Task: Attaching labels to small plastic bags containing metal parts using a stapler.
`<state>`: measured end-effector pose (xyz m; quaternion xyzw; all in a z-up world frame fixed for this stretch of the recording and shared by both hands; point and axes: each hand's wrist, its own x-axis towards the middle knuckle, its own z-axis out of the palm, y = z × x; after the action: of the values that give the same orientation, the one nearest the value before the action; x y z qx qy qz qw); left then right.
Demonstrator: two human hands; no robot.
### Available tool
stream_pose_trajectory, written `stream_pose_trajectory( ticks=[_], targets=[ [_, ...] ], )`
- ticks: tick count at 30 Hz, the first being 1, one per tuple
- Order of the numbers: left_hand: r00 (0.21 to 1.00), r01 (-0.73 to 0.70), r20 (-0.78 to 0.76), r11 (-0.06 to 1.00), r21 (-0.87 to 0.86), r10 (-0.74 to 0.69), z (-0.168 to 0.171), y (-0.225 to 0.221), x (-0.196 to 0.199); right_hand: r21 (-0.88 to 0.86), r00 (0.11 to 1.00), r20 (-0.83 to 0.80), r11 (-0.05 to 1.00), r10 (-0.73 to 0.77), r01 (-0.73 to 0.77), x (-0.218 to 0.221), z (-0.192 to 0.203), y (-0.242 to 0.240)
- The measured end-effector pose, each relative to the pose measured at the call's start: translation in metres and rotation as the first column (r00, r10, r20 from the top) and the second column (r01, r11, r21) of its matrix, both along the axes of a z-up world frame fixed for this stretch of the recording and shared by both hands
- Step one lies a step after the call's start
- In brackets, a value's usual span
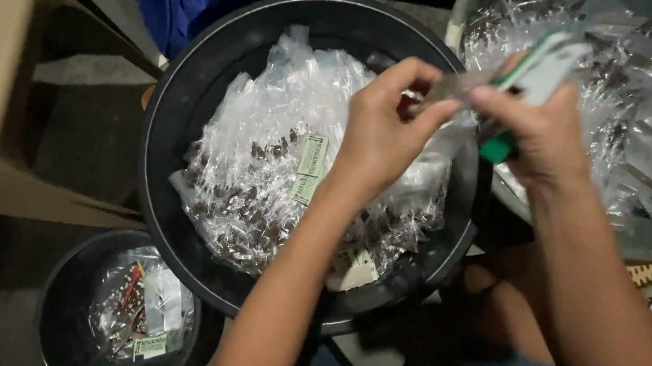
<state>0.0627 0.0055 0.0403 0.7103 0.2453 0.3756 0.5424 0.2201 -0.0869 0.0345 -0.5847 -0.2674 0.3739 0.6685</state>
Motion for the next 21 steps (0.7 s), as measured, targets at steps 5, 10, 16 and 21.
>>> stream_pose_trajectory(
  ticks=[5,10,16,21],
  targets=[
    [0.973,-0.100,-0.196,0.989,0.104,0.119,-0.079,0.036,0.026,-0.074,0.892,0.196,0.901,-0.407,0.427,0.033,-0.012,-0.004],
    [0.437,-0.047,-0.851,0.952,0.302,0.291,-0.190,0.029,0.024,0.018,0.859,0.142,0.869,-0.491,0.494,0.053,-0.038,-0.010],
    [0.543,-0.130,-0.699,0.869,0.477,0.465,-0.226,0.026,0.009,-0.040,0.844,0.140,0.849,-0.518,0.527,0.054,-0.037,-0.017],
    [0.686,-0.192,-0.579,0.877,0.441,0.441,-0.149,0.027,-0.004,-0.131,0.851,0.294,0.864,-0.435,0.487,0.024,-0.019,-0.025]
  ],
)
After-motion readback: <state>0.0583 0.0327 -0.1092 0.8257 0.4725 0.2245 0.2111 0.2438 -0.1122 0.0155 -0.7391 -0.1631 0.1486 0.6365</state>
